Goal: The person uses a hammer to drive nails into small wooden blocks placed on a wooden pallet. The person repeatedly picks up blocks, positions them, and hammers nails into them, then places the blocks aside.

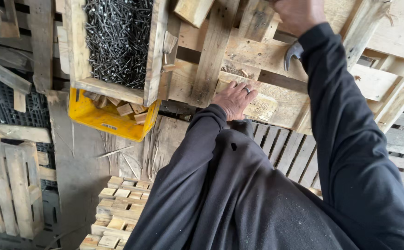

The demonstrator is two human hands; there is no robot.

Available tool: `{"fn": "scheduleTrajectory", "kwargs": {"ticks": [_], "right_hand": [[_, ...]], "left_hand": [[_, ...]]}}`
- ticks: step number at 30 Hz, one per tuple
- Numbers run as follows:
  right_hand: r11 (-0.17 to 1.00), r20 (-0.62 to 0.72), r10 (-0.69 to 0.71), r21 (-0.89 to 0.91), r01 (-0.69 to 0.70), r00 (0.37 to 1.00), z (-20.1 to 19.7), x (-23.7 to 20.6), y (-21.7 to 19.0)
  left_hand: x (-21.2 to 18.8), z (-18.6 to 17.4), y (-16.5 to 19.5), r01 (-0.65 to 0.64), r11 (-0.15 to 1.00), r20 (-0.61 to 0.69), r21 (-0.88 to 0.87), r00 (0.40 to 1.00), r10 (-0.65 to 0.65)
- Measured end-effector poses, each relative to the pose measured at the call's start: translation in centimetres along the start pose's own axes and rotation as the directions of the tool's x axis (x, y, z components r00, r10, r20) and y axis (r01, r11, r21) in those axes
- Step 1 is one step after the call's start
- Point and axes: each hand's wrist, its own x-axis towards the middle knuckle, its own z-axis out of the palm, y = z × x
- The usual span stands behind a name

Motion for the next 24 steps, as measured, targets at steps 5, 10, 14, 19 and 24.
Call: {"fn": "scheduleTrajectory", "kwargs": {"ticks": [5,10,14,19,24], "right_hand": [[0.797,-0.408,0.162,0.591,0.125,0.898,-0.8,-10.6,-0.2],[0.761,-0.214,0.336,0.635,-0.131,0.917,1.9,-24.4,-2.1],[0.877,-0.233,0.296,0.451,-0.167,0.926,5.7,-30.5,-3.8],[0.909,-0.118,0.357,0.271,-0.316,0.927,11.6,-30.9,-7.4],[0.889,-0.173,0.392,0.325,-0.324,0.903,13.3,-30.5,-8.8]], "left_hand": [[0.4,0.3,-0.5,-0.034,0.999,0.027,0.004,0.999,0.033],[0.9,1.4,-0.5,-0.07,0.994,0.126,0.079,0.99,0.06],[0.7,1.7,-0.3,0.006,0.995,0.026,0.098,1.0,-0.009],[0.4,1.1,-0.6,-0.006,0.989,-0.048,0.145,0.999,0.013],[0.3,1.4,-0.8,-0.002,0.99,-0.02,0.138,1.0,0.005]]}}
